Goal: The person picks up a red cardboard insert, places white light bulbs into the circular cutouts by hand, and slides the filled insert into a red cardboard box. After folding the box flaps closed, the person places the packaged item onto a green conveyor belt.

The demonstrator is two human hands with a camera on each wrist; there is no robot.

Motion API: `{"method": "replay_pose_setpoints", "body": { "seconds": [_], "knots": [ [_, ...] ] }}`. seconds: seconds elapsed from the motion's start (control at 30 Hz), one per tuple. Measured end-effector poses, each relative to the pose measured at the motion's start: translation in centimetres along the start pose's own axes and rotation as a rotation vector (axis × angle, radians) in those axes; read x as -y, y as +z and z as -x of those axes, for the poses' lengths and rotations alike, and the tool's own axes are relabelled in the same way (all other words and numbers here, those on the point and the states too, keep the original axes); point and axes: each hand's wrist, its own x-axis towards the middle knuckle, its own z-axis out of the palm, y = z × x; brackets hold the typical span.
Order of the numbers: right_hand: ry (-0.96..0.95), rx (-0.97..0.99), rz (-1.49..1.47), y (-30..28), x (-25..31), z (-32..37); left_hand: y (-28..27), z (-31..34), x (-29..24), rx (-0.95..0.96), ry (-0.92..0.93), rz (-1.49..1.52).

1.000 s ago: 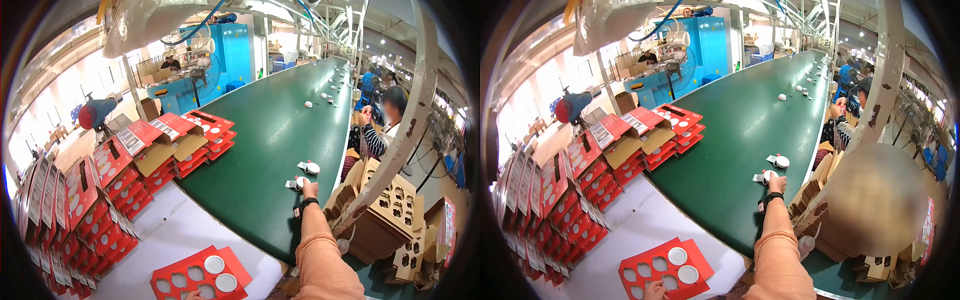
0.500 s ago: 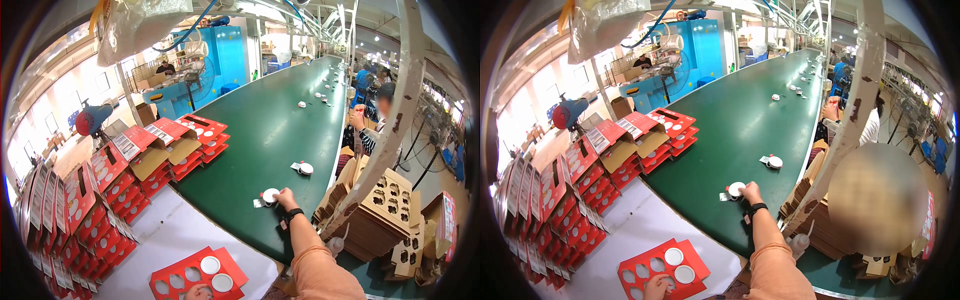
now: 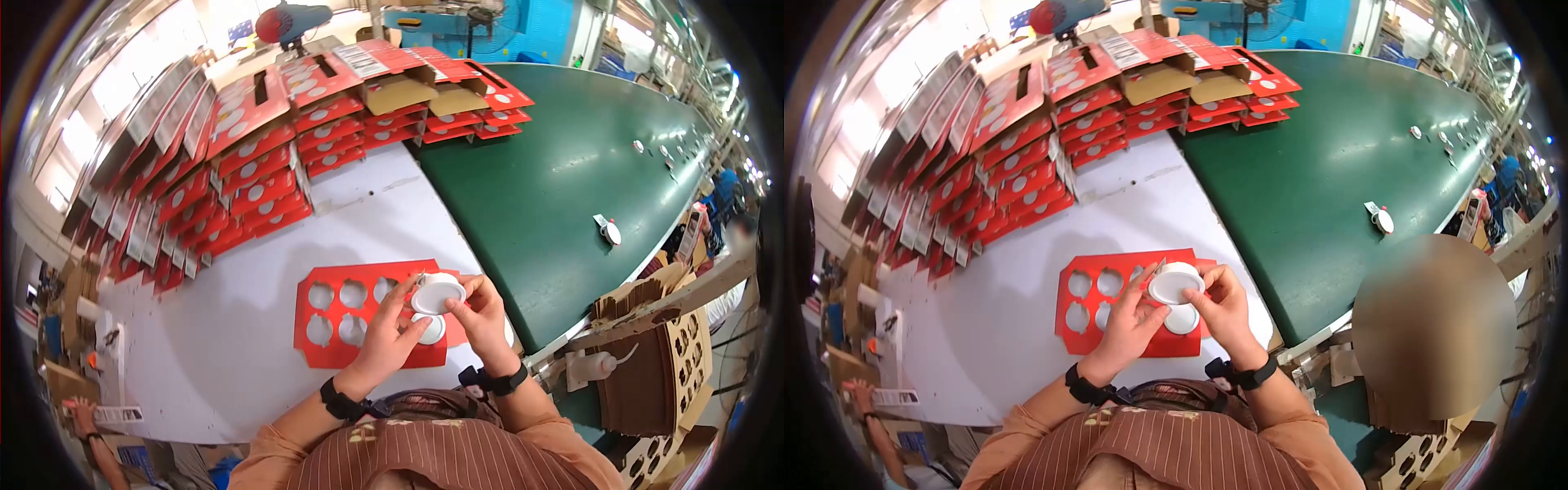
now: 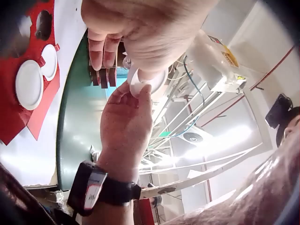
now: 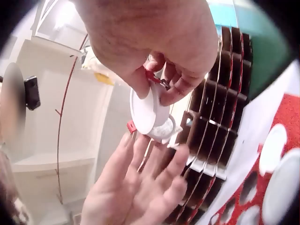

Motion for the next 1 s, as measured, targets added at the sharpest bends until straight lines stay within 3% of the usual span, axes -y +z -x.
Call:
{"method": "replay_pose_setpoints", "body": {
  "seconds": [0.07,0.17,0.23,0.3,0.33,0.43,0.47,0.53,0.6,0.77,0.83,0.9,0.97,1.0],
  "knots": [
    [-0.053,0.054,0.002,1.0,-0.3,1.4,-0.5,0.8,0.2,-0.059,0.097,0.038],
    [-0.042,0.141,0.031,1.5,-0.1,2.7,-2.0,1.9,-0.9,0.022,-0.040,0.073],
    [-0.016,0.204,0.049,1.5,1.3,3.0,-2.8,2.3,-1.9,0.001,-0.028,0.010],
    [0.076,0.292,0.002,1.4,4.0,2.4,-3.4,2.6,-2.6,0.084,0.098,-0.200],
    [-0.006,0.328,0.128,1.3,4.6,1.9,-3.4,2.7,-2.5,0.083,0.097,-0.193],
    [0.094,0.432,0.209,1.5,5.4,1.2,-3.0,3.1,-2.3,0.181,0.210,-0.212],
    [0.095,0.428,0.209,1.5,5.7,1.0,-2.6,3.2,-2.5,0.197,0.177,-0.147],
    [0.400,0.526,0.136,1.3,6.2,0.6,-2.4,3.4,-2.9,0.214,0.143,-0.082],
    [0.431,0.550,0.136,0.9,5.9,0.4,-2.5,3.6,-3.2,0.311,-0.026,-0.082],
    [0.467,0.627,0.100,-0.4,3.9,0.6,-2.0,4.0,-2.3,0.361,-0.008,0.051],
    [0.543,0.615,-0.102,-0.2,3.1,0.9,-2.0,3.9,-2.0,0.397,0.023,0.080],
    [0.562,0.574,-0.145,-0.2,1.9,1.4,-2.5,3.8,-1.1,0.539,-0.066,0.131],
    [0.520,0.503,-0.266,-0.1,0.5,1.7,-2.3,3.9,-0.7,0.496,-0.133,0.154],
    [0.645,0.478,-0.307,-0.4,0.8,1.7,-2.3,3.9,-0.6,0.453,-0.201,0.180]
  ]
}}
